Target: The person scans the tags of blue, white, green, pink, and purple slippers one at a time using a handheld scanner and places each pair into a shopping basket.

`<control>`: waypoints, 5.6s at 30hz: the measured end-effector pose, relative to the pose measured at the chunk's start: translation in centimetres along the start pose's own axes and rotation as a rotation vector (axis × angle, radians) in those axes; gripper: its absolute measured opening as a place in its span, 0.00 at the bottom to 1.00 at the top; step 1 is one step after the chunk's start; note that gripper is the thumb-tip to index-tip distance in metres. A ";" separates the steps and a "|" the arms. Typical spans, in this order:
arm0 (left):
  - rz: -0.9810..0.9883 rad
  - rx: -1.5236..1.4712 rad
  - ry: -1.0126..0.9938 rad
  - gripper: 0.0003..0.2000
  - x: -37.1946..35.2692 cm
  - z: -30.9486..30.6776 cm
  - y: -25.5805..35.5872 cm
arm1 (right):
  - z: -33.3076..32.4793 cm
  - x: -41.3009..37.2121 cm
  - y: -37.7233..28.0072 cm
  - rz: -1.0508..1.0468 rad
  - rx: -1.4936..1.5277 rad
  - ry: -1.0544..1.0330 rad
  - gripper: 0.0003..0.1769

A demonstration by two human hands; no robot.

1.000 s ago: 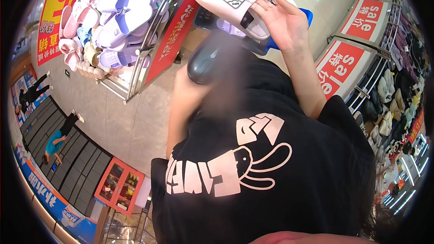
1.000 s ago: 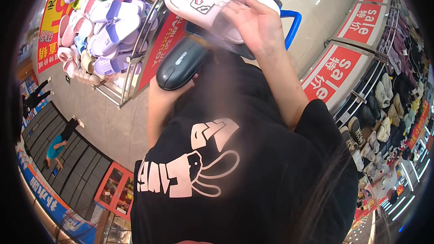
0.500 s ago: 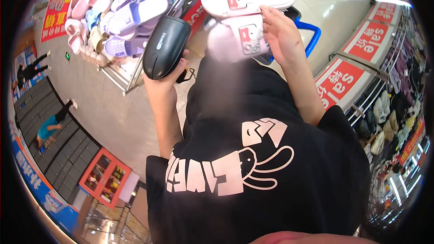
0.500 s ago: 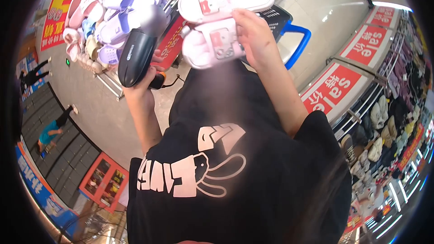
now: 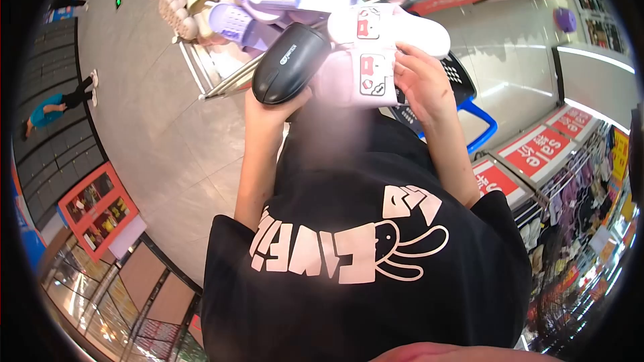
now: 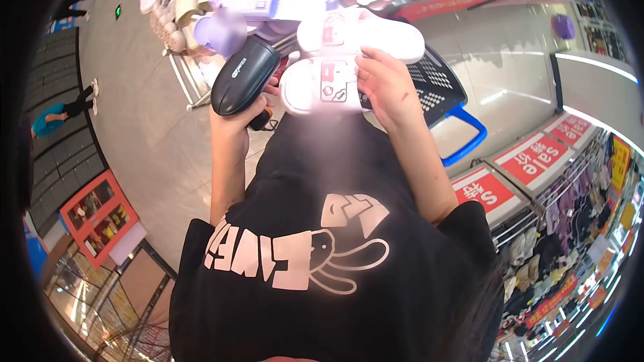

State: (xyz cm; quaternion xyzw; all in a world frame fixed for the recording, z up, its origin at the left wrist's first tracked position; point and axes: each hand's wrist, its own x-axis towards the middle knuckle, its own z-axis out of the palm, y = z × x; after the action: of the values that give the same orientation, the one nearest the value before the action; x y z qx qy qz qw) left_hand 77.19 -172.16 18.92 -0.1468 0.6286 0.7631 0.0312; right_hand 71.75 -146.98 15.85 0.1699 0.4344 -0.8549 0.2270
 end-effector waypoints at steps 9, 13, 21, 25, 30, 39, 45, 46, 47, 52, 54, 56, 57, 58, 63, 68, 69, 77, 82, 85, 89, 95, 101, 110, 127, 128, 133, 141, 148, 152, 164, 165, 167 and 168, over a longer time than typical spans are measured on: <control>0.028 -0.126 0.164 0.15 4.5 -13.3 2.9 | 16.5 10.5 1.9 -0.088 0.055 -0.102 0.23; 0.050 -0.141 0.159 0.18 6.5 -18.2 3.2 | 24.4 19.8 4.4 -0.087 0.057 -0.107 0.20; -0.026 -0.196 0.276 0.17 8.2 -23.4 3.1 | 32.3 45.9 13.6 -0.300 -0.157 -0.072 0.17; -0.036 -0.213 0.334 0.15 9.1 -25.4 2.3 | 30.4 49.8 18.6 -0.470 -0.136 -0.059 0.18; -0.125 -0.287 0.469 0.09 11.2 -26.3 3.1 | 31.4 38.0 12.1 0.127 -0.085 -0.275 0.16; -0.228 -0.358 0.502 0.13 16.5 -25.2 0.7 | 33.5 37.0 9.8 -0.663 -1.722 -0.494 0.17; -0.355 -0.377 0.462 0.12 17.7 -25.2 -0.5 | 37.6 40.8 16.9 -1.210 -2.147 -0.736 0.21; -0.342 -0.404 0.484 0.11 17.9 -25.2 -0.1 | 38.3 40.4 17.3 -1.405 -2.178 -0.656 0.20; -0.344 -0.416 0.497 0.11 17.9 -25.2 0.0 | 37.9 40.8 17.9 -1.404 -2.177 -0.679 0.20; -0.269 -0.454 0.582 0.10 18.2 -25.6 -0.2 | 37.1 42.3 18.7 -1.158 -2.067 -0.709 0.16; -0.232 -0.460 0.587 0.10 18.5 -25.8 -0.2 | 37.1 43.1 18.2 -1.087 -2.048 -0.736 0.16; -0.233 -0.502 0.588 0.10 18.6 -26.0 -0.1 | 37.0 43.5 17.7 -0.991 -1.998 -0.774 0.17; -0.236 -0.519 0.588 0.10 18.6 -26.0 -0.1 | 36.8 43.3 17.6 -0.993 -2.001 -0.766 0.17; -0.237 -0.518 0.581 0.10 18.6 -26.0 -0.1 | 36.6 42.9 17.7 -1.071 -1.977 -0.751 0.18; -0.248 -0.478 0.558 0.09 18.5 -26.0 0.0 | 37.2 42.5 18.5 -1.231 -1.985 -0.684 0.21; -0.275 -0.402 0.561 0.10 17.8 -25.9 -0.4 | 37.8 43.0 19.3 -0.946 -1.971 -0.614 0.20; -0.266 -0.415 0.570 0.11 17.8 -26.0 -0.6 | 37.7 43.2 19.6 -0.947 -1.967 -0.592 0.20; -0.260 -0.260 0.568 0.14 17.3 -26.0 -0.1 | 34.9 42.3 18.3 -1.163 -1.700 -0.547 0.18; -0.230 -0.259 0.517 0.13 18.4 -26.3 1.7 | 33.8 41.4 17.7 -1.252 -1.703 -0.471 0.14; -0.223 -0.247 0.466 0.14 19.3 -26.0 2.8 | 33.2 40.1 15.7 -0.833 -1.641 -0.409 0.11; -0.227 -0.169 0.335 0.14 19.8 -25.3 3.4 | 31.4 41.5 13.1 -0.492 -1.081 -0.151 0.14; -0.354 0.088 0.283 0.11 21.6 -23.0 5.5 | 29.6 41.2 10.4 0.146 -0.287 -0.130 0.09; -0.498 0.308 0.249 0.09 23.6 -21.9 7.6 | 28.8 41.8 11.4 0.140 -0.348 -0.132 0.06; 0.099 0.871 -0.047 0.16 26.5 -24.7 7.9 | 30.5 42.4 10.2 -0.276 -1.010 -0.341 0.09; 0.152 1.496 -0.140 0.16 28.4 -24.6 13.9 | 29.5 43.4 13.0 -0.142 -0.879 -0.375 0.11; 0.161 1.517 -0.147 0.16 28.5 -24.5 14.0 | 29.4 43.8 12.9 -0.130 -0.848 -0.359 0.12; 0.269 1.557 -0.232 0.14 29.4 -24.1 14.4 | 27.6 46.2 11.9 -0.085 -0.681 -0.326 0.12; 0.308 1.601 -0.258 0.08 30.1 -24.2 13.8 | 27.0 46.9 11.6 -0.080 -0.645 -0.443 0.16; 0.399 1.632 -0.307 0.06 30.7 -24.1 14.0 | 26.6 46.8 12.1 -0.156 -0.547 -0.477 0.16; 0.377 1.670 -0.294 0.05 30.6 -23.9 14.2 | 26.8 46.5 11.7 -0.137 -0.620 -0.431 0.16; 0.136 1.354 -0.123 0.13 23.5 -24.2 11.5 | 26.8 39.7 9.3 -0.418 -1.179 -0.303 0.15; 0.055 1.284 -0.130 0.13 22.3 -23.8 10.9 | 25.6 37.9 8.6 -0.514 -1.228 -0.351 0.15; 0.050 1.225 -0.150 0.13 19.9 -23.1 9.2 | 24.6 33.5 7.0 -0.443 -1.190 -0.280 0.18; 0.045 1.225 -0.219 0.13 18.8 -22.7 8.5 | 23.9 30.5 6.0 -0.415 -1.164 -0.239 0.17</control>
State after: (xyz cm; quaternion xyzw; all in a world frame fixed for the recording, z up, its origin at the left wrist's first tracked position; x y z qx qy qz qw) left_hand 61.42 -198.48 18.26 -0.0098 0.9484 0.2749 0.1578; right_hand 47.11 -177.04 10.46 -0.1660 0.8241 -0.5178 0.1588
